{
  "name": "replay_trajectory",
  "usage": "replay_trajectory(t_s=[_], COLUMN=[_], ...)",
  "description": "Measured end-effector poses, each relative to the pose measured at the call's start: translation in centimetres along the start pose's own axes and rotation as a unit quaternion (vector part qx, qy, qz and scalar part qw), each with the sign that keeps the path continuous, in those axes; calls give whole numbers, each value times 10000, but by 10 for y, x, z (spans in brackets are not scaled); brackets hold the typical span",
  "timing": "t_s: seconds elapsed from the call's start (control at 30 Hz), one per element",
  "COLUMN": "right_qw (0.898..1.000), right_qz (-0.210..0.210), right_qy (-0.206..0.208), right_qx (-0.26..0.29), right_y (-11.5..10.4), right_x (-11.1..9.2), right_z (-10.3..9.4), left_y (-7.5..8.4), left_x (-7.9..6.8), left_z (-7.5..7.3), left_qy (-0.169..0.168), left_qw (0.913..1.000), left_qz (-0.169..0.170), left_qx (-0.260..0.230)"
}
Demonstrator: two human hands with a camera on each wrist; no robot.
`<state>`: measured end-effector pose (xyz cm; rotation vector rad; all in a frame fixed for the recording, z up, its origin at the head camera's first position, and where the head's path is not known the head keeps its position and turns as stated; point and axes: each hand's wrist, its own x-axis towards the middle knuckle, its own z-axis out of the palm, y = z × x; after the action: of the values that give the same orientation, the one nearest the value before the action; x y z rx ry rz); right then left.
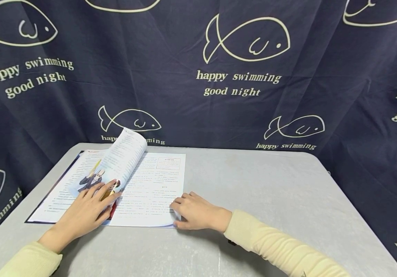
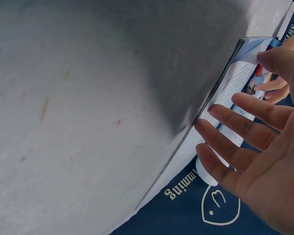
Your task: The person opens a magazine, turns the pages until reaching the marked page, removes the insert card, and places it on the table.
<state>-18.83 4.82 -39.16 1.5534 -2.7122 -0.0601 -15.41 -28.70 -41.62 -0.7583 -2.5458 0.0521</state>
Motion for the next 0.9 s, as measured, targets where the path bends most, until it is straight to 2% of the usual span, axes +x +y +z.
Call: replay_trajectory(t_s=[0.27, 0.63, 0.9], right_qw=[9997, 9992, 9993], right_qz=[-172, -126, -59], right_qy=[197, 374, 355], right_qx=[-2, -53, 42], right_y=[1, 4, 8], right_x=[-1, 0, 3], right_z=[-1, 1, 1], left_y=[0, -2, 0], left_x=[-1, -1, 1], left_z=[0, -2, -2], left_qy=[28, 34, 293], left_qw=[9999, 9997, 9992], left_qz=[104, 199, 277], left_qx=[76, 144, 24])
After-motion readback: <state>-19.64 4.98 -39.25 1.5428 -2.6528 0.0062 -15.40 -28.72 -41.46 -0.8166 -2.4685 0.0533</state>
